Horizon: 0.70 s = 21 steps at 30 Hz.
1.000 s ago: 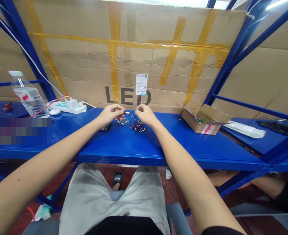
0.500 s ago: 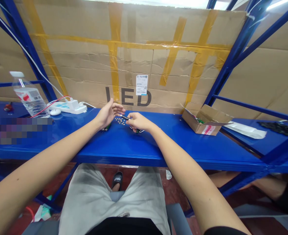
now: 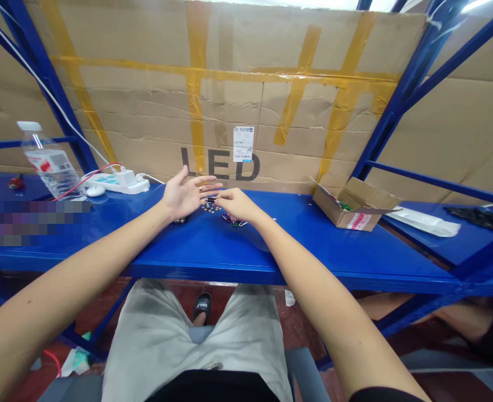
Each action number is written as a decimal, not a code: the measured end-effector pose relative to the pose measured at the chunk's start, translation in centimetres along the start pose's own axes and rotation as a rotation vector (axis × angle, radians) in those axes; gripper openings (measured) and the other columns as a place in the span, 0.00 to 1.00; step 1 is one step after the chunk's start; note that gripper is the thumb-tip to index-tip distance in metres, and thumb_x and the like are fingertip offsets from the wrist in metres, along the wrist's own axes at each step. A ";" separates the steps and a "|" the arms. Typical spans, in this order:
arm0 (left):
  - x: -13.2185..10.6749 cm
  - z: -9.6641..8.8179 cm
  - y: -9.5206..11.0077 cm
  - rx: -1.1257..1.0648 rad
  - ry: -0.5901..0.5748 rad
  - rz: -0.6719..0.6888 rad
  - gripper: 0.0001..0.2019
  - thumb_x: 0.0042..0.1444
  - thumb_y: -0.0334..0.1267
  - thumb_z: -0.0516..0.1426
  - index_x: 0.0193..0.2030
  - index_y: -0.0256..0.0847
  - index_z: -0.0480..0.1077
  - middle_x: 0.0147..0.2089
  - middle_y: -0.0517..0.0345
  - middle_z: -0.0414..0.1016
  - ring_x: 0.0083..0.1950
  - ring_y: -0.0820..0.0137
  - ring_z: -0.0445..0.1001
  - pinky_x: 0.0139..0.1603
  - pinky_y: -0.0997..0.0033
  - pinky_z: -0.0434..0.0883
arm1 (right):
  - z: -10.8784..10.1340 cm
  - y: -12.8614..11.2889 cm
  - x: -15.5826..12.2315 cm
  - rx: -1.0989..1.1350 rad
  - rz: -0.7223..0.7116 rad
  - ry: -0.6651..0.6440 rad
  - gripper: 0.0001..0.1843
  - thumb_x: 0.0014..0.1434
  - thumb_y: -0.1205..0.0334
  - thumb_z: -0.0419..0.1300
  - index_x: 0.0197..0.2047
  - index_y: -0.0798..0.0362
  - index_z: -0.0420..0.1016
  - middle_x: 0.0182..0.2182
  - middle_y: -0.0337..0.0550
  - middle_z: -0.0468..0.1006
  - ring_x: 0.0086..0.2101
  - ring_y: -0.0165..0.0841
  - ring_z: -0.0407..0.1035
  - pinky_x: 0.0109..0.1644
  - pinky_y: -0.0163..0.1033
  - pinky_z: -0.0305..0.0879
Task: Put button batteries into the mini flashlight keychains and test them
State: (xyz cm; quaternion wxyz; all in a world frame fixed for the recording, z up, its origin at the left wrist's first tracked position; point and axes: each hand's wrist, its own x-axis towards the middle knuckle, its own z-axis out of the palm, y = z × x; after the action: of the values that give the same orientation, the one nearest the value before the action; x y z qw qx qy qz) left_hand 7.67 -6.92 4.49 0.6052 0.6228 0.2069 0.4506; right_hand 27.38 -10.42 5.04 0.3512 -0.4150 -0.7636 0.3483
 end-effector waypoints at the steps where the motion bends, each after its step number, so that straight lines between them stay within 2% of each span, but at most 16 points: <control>1: 0.0 -0.1 -0.1 -0.040 -0.008 -0.010 0.43 0.60 0.70 0.43 0.62 0.33 0.69 0.59 0.35 0.76 0.62 0.45 0.72 0.60 0.47 0.69 | 0.0 0.0 0.0 -0.005 0.001 -0.004 0.09 0.61 0.63 0.57 0.30 0.55 0.73 0.13 0.31 0.60 0.14 0.24 0.54 0.19 0.32 0.53; 6: 0.2 -0.4 -0.3 -0.135 0.004 -0.049 0.44 0.60 0.70 0.43 0.64 0.32 0.69 0.59 0.35 0.76 0.62 0.45 0.72 0.62 0.48 0.66 | 0.0 -0.4 -0.2 -0.061 0.010 -0.009 0.09 0.61 0.64 0.56 0.30 0.55 0.73 0.15 0.33 0.64 0.16 0.25 0.57 0.22 0.33 0.54; 21: 0.3 -0.6 -0.4 -0.117 0.005 -0.047 0.43 0.59 0.69 0.45 0.63 0.31 0.70 0.58 0.33 0.76 0.62 0.43 0.71 0.59 0.48 0.67 | -0.3 -0.5 -0.2 -0.100 -0.053 -0.009 0.10 0.58 0.61 0.57 0.30 0.57 0.75 0.18 0.36 0.66 0.21 0.26 0.58 0.28 0.35 0.53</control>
State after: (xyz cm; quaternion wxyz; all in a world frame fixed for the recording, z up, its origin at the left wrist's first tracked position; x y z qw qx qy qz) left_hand 7.44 -6.26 4.10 0.6504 0.5804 0.1963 0.4490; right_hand 27.51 -10.75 5.49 0.3359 -0.4099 -0.7925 0.3019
